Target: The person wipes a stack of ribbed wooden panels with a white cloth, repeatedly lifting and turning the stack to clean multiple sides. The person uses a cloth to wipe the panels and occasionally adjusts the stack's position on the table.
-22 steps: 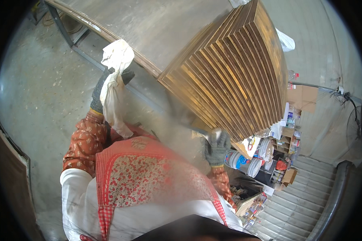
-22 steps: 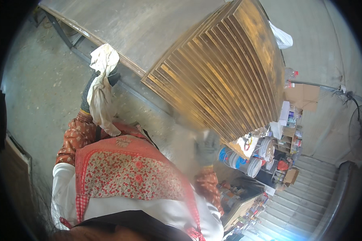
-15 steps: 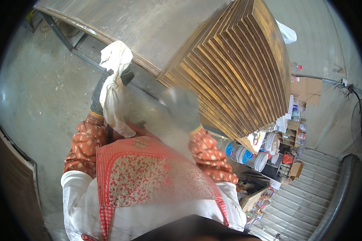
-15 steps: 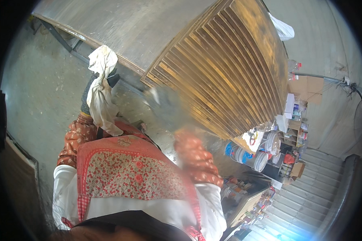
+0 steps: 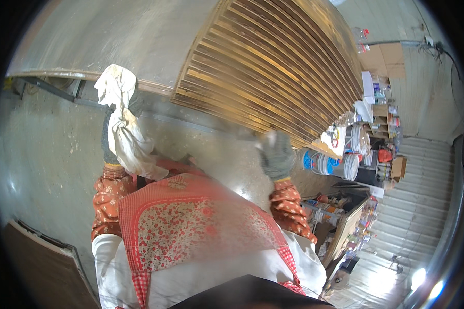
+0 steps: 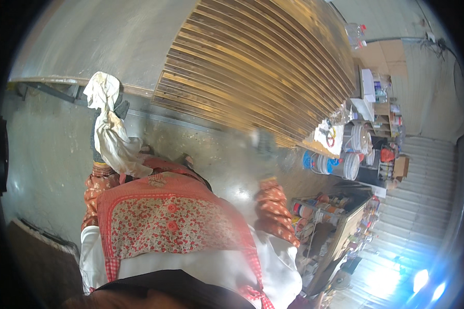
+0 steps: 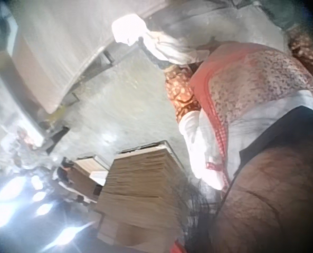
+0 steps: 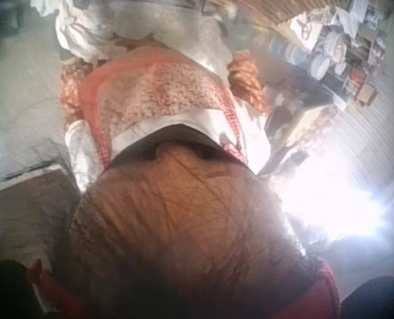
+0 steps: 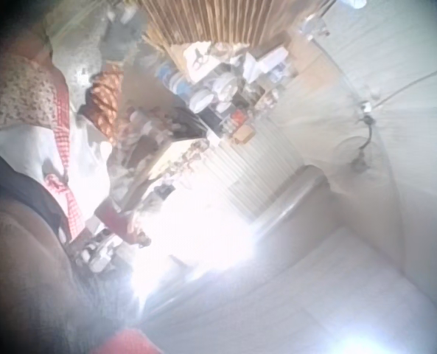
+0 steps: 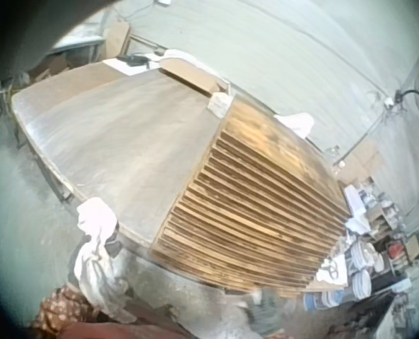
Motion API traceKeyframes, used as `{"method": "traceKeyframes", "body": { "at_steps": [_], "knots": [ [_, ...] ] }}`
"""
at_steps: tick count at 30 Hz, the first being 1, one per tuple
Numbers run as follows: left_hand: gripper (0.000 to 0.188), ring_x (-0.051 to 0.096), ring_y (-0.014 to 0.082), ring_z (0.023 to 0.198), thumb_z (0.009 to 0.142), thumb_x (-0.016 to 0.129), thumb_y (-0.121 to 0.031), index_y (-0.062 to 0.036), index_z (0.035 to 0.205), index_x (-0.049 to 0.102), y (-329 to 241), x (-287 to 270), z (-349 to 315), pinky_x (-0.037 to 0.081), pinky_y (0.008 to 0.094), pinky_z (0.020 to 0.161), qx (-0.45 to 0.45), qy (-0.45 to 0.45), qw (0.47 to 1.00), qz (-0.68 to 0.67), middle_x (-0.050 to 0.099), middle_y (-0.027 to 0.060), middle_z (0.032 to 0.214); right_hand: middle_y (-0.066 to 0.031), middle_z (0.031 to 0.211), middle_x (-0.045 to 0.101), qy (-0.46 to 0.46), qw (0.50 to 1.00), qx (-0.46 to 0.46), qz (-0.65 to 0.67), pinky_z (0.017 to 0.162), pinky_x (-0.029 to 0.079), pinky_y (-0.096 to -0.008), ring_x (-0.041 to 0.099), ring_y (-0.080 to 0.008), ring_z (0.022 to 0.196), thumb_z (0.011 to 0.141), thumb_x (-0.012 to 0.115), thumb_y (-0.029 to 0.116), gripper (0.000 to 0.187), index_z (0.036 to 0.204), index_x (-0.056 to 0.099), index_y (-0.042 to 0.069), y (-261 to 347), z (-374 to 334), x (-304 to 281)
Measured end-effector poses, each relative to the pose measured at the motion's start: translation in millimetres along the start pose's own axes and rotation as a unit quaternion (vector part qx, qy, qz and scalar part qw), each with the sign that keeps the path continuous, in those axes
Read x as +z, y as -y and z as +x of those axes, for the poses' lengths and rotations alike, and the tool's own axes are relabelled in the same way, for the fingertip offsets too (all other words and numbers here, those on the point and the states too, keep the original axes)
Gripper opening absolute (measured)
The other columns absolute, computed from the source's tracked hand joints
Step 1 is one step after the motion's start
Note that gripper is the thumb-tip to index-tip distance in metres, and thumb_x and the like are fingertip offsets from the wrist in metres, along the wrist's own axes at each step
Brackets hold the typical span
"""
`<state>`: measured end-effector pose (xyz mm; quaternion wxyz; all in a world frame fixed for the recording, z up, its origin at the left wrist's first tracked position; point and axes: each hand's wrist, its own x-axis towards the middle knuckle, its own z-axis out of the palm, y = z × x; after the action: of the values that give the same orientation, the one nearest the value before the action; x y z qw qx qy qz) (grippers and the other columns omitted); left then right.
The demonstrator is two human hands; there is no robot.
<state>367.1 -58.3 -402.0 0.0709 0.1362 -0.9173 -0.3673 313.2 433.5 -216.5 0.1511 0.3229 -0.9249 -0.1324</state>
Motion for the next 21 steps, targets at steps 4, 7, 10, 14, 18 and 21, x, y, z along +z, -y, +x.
{"method": "traceKeyframes", "body": {
  "at_steps": [4,7,10,14,18,21],
  "knots": [
    [0.037,0.059,0.0287,0.103,0.095,0.051,-0.023,-0.0017,0.125,0.056,-38,-44,16,0.047,0.0375,0.091,-0.028,-0.007,0.905,-0.424,0.061,0.015,0.111,-0.0263,0.149,0.039,0.019,0.965,0.255,-0.065,0.11,0.031,-0.0541,0.039,-0.0443,0.135,0.09,0.063,0.035,0.061,0.144,0.047,0.014,-55,-89,0],
    [0.045,0.055,0.0367,0.113,0.093,0.058,-0.021,-0.0032,0.134,0.053,-75,-71,28,0.043,0.0443,0.099,0.201,-0.142,0.969,-0.017,0.054,0.0216,0.129,-0.0267,0.148,0.039,-0.054,0.933,0.355,-0.027,0.108,0.034,-0.0527,0.043,-0.0426,0.132,0.091,0.065,0.03,0.056,0.141,0.049,0.009,-37,-82,-20],
    [0.046,0.054,0.0408,0.116,0.094,0.061,-0.019,-0.0027,0.136,0.052,-121,-92,37,0.041,0.0481,0.101,0.326,-0.271,0.891,0.163,0.052,0.0256,0.134,-0.0233,0.142,0.045,-0.224,0.898,0.357,0.124,0.103,0.039,-0.0501,0.046,-0.041,0.128,0.09,0.064,0.021,0.046,0.133,0.052,0.008,46,-2,-19],
    [0.039,0.057,0.0378,0.112,0.093,0.059,-0.015,0.0006,0.129,0.056,-194,-107,54,0.043,0.0452,0.097,0.136,-0.009,0.972,-0.19,0.06,0.0243,0.118,-0.0147,0.124,0.05,-0.213,0.961,0.132,0.115,0.093,0.045,-0.0529,0.048,-0.0378,0.118,0.081,0.068,0.022,0.038,0.117,0.06,0.015,104,80,-29],
    [0.054,0.044,0.0384,0.134,0.086,0.062,-0.017,-0.0104,0.138,0.049,-239,-97,82,0.035,0.0515,0.112,0.473,-0.092,0.874,0.07,0.047,0.0159,0.144,-0.0115,0.129,0.051,-0.256,0.913,0.239,0.207,0.095,0.045,-0.0518,0.048,-0.0362,0.121,0.081,0.068,0.025,0.035,0.115,0.066,0.018,102,93,-22],
    [0.047,0.036,0.0413,0.139,0.1,0.039,-0.034,-0.0135,0.142,0.044,-237,-90,91,0.025,0.0621,0.115,0.593,-0.134,0.776,0.171,0.042,0.016,0.148,-0.0214,0.136,0.043,-0.151,0.913,0.35,0.148,0.106,0.033,-0.0494,0.041,-0.0384,0.128,0.083,0.067,0.033,0.058,0.134,0.049,0.013,60,50,-7]
  ]
}}
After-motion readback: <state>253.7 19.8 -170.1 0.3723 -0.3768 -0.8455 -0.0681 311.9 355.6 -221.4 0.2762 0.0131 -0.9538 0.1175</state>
